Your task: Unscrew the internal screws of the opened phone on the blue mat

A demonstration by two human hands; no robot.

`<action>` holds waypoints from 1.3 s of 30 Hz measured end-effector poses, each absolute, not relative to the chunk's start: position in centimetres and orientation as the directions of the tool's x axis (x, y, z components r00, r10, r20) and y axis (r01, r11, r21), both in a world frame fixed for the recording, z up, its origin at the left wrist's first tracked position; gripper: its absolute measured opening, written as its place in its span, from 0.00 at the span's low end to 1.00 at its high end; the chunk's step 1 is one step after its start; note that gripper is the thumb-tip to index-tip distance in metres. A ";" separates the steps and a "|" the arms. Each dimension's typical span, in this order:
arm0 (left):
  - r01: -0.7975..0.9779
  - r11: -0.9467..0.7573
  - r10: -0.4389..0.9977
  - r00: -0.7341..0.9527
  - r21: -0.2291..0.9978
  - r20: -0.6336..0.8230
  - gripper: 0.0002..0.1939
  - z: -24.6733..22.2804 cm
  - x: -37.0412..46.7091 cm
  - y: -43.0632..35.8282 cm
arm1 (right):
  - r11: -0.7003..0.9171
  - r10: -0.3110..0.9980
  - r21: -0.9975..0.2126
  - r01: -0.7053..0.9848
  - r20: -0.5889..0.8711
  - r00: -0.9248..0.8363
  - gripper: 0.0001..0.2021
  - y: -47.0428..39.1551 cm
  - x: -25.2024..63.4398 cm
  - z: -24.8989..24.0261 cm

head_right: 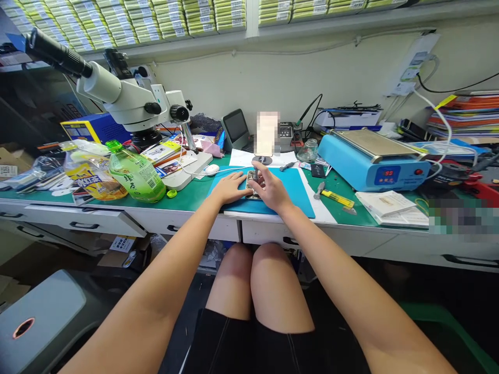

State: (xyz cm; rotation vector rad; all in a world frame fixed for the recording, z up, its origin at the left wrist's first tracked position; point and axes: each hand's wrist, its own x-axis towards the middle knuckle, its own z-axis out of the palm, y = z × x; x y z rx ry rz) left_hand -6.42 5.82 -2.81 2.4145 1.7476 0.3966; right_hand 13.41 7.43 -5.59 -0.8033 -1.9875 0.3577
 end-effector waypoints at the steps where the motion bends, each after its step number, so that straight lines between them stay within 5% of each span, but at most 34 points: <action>1: 0.912 -0.320 0.946 0.294 0.258 0.134 0.25 -2.8 -6.4 5.8 | 0.744 0.665 -0.540 0.394 0.659 -0.352 0.18 7.4 13.4 -5.6; 39: 0.905 -0.321 0.946 0.293 0.279 0.138 0.24 -2.9 -6.4 5.6 | 0.746 0.659 -0.522 0.414 0.666 -0.348 0.17 7.4 13.4 -5.6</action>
